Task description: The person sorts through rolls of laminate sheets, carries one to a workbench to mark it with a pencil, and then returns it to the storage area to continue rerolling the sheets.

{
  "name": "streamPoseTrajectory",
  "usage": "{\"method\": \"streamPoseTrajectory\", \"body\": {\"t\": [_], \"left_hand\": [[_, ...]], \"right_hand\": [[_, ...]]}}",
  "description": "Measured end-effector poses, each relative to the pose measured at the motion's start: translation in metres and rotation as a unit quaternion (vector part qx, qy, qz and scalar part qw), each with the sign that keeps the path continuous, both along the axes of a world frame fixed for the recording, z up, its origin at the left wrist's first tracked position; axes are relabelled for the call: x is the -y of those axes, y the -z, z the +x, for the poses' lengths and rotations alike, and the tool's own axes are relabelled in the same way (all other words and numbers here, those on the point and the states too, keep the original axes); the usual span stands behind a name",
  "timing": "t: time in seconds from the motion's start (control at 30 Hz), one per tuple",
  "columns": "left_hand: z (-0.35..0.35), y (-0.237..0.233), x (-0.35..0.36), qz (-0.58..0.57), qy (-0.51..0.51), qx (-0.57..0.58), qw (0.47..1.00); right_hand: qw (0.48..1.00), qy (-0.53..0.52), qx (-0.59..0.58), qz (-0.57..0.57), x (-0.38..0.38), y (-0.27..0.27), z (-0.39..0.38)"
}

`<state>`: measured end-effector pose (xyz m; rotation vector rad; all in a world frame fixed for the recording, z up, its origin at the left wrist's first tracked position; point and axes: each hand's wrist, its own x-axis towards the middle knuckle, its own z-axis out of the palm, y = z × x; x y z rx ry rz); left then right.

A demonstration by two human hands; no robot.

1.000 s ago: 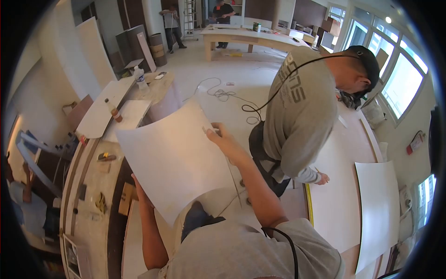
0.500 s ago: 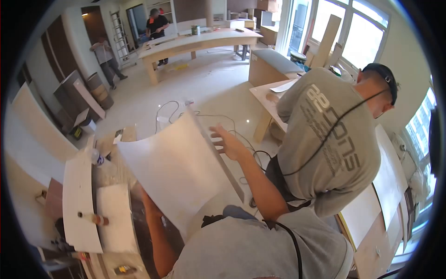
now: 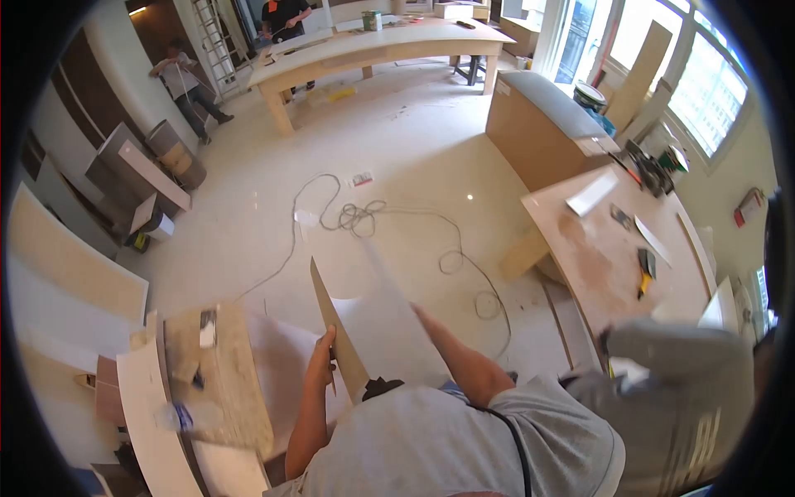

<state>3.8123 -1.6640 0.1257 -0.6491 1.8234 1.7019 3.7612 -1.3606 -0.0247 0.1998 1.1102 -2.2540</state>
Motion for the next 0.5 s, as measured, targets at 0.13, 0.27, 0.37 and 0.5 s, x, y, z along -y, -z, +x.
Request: {"method": "streamPoseTrajectory", "body": {"t": [0.13,0.27,0.37,0.5], "left_hand": [[-0.128,-0.013,-0.017,-0.036,0.015,-0.003,0.999],[-0.268,-0.074,-0.062,0.01,0.082,-0.057,0.995],[-0.382,-0.091,-0.103,-0.014,0.126,-0.11,0.986],[-0.51,-0.143,-0.189,-0.003,0.193,-0.167,0.967]], "right_hand": [[0.998,0.025,-0.035,-0.038,-0.041,-0.036,-0.11],[0.994,0.045,-0.059,-0.076,-0.09,-0.112,-0.24],[0.993,0.077,-0.057,-0.072,-0.133,-0.185,-0.331],[0.987,0.072,-0.137,-0.033,-0.203,-0.218,-0.461]]}}
